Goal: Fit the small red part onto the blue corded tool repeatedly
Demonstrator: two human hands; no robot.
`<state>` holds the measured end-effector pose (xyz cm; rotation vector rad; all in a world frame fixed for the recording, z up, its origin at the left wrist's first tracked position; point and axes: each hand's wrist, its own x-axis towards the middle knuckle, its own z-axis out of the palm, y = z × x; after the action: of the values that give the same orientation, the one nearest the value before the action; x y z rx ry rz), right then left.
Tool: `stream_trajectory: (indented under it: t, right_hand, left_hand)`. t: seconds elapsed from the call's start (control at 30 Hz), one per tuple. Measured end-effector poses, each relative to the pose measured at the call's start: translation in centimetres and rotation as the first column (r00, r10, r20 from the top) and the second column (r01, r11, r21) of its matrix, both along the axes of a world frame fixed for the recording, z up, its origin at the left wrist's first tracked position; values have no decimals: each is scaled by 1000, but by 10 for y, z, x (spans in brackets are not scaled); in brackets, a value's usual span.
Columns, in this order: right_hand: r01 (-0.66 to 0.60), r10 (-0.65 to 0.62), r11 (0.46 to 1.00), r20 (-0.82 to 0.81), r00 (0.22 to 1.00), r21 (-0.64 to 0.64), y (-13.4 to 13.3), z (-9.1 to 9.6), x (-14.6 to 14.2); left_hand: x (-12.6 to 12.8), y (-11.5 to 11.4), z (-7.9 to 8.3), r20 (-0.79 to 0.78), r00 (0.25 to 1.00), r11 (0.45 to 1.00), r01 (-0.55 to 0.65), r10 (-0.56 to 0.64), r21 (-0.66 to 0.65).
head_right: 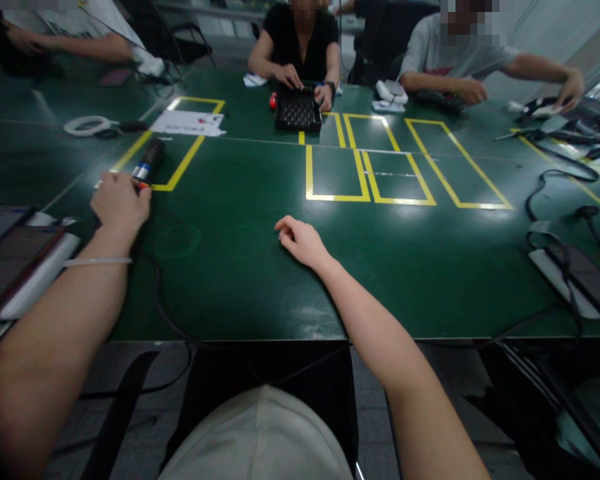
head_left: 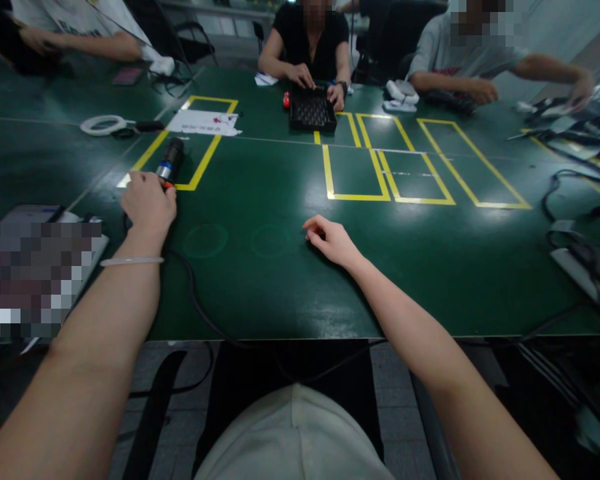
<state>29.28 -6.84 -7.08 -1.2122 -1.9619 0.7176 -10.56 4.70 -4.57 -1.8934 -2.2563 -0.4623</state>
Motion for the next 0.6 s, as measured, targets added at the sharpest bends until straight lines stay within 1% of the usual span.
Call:
stream_trajectory:
  t: [0.17, 0.23, 0.3, 0.37, 0.43, 0.5, 0.53, 0.57, 0.6]
  right_hand:
    - [-3, 3, 1000, 1, 1000, -4, 0, 0, 0]
    - [1, -1, 1000, 7, 1000, -7, 0, 1, 0]
    - [4, -4, 1000, 13, 1000, -12, 0, 1, 0]
    - [4, -4, 1000, 15, 1000, -15, 0, 2, -1]
    - [2, -2, 1000, 13, 1000, -17, 0, 2, -1]
    - [0, 1, 1000, 5, 1000, -21, 0, 2, -2]
    - [-3, 3, 1000, 0, 1000, -22, 0, 1, -3]
    - [-8, 7, 1000, -5, 1000, -23, -1, 1, -3]
    - [-14, 13, 1000, -14, 1000, -22, -1, 0, -4]
  left_hand:
    - [-1, 2, -1, 152, 988, 999, -16, 11, 30]
    - [-2, 4, -1, 215, 976, 999, -40, 31, 34]
    - [-3, 5, -1, 245, 968, 998, -64, 56, 27]
    - [-5, 5, -1, 242, 969, 998, -63, 54, 31]
    - [-6, 6, 0, 234, 972, 997, -13, -5, 79]
    - [-1, 7, 2, 243, 963, 983, 75, -115, 165]
    - [6, 6, 4, 273, 945, 971, 128, -182, 202]
    - [16, 4, 7, 328, 909, 956, 188, -257, 227]
    - [29, 1, 10, 399, 855, 937, 250, -332, 243]
